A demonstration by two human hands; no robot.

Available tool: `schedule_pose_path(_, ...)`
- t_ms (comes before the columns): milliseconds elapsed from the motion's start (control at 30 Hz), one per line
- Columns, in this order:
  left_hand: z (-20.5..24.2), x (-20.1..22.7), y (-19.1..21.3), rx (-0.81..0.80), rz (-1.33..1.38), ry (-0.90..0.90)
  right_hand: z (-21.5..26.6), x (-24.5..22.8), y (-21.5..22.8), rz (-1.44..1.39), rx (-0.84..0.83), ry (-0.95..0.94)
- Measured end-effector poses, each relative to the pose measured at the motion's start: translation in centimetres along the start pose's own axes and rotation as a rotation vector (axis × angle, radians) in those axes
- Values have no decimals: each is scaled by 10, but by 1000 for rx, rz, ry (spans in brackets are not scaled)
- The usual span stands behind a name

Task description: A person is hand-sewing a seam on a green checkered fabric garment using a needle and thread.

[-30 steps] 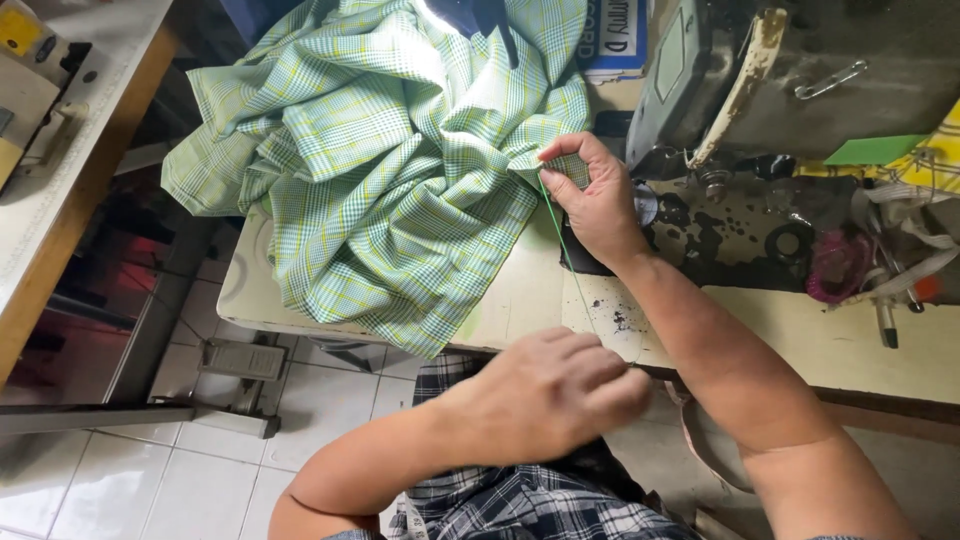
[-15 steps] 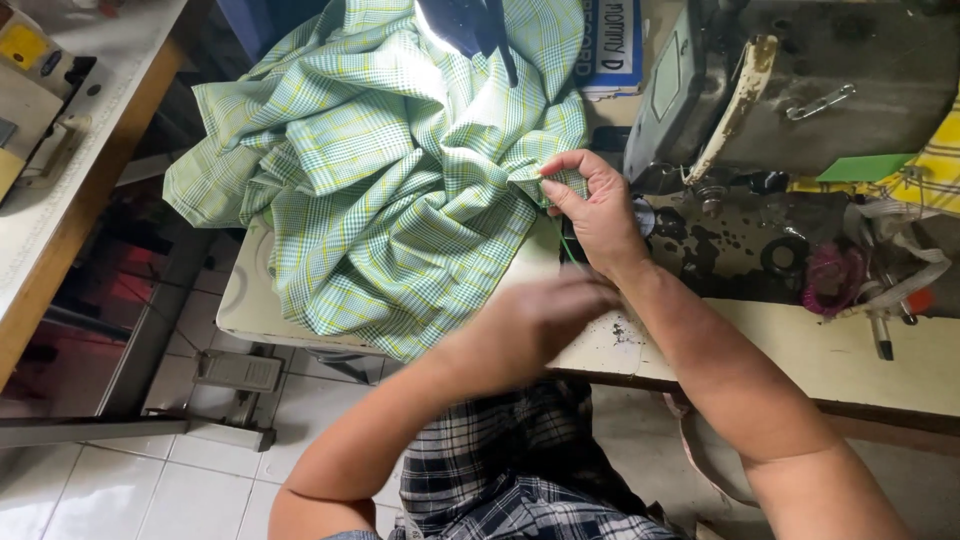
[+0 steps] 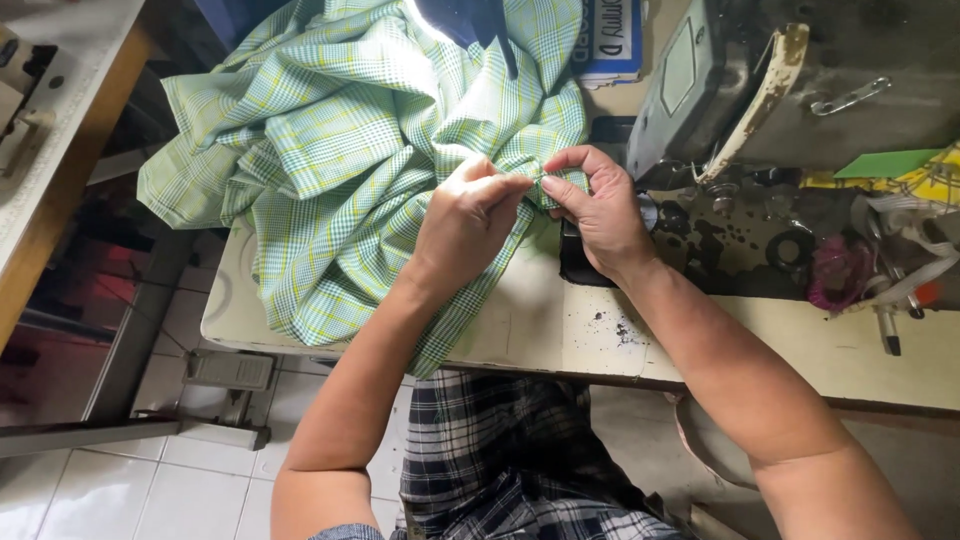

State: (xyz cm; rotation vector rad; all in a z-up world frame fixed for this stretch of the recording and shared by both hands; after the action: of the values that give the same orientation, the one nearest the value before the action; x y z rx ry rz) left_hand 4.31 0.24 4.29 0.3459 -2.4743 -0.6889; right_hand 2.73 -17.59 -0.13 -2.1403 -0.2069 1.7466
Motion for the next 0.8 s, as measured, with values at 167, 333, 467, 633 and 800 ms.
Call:
schedule_pose_path(167,0,6,5,-24,101,29,0,1,1,-4,-5,-17)
schedule_pose_path(333,-2,11,7,-39,103,37,1,-1,1,12,-10,-6)
schedule_pose_path(467,-3,11,7,-56,115,49,1,-2,1,10,-16,-5)
schedule_pose_path(633,-3,10,6,-80,103,62,1,-2,1,45,-20,16)
schedule_pose_path(800,-4,10,7,-100,102,73,2,-7,-1,79,-25,32)
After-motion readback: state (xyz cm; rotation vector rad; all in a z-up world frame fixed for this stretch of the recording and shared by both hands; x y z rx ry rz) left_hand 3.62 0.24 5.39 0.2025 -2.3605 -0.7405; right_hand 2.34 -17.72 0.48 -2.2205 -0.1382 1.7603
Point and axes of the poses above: each hand's wrist, its own z-axis away from the middle knuckle, its own y-axis out of the back of the hand, x = y × z, the point moved 4 cm from there along -z, towards the middle knuckle, and after that the axes turned 3 degrees about -z, right-handed, at the moved point
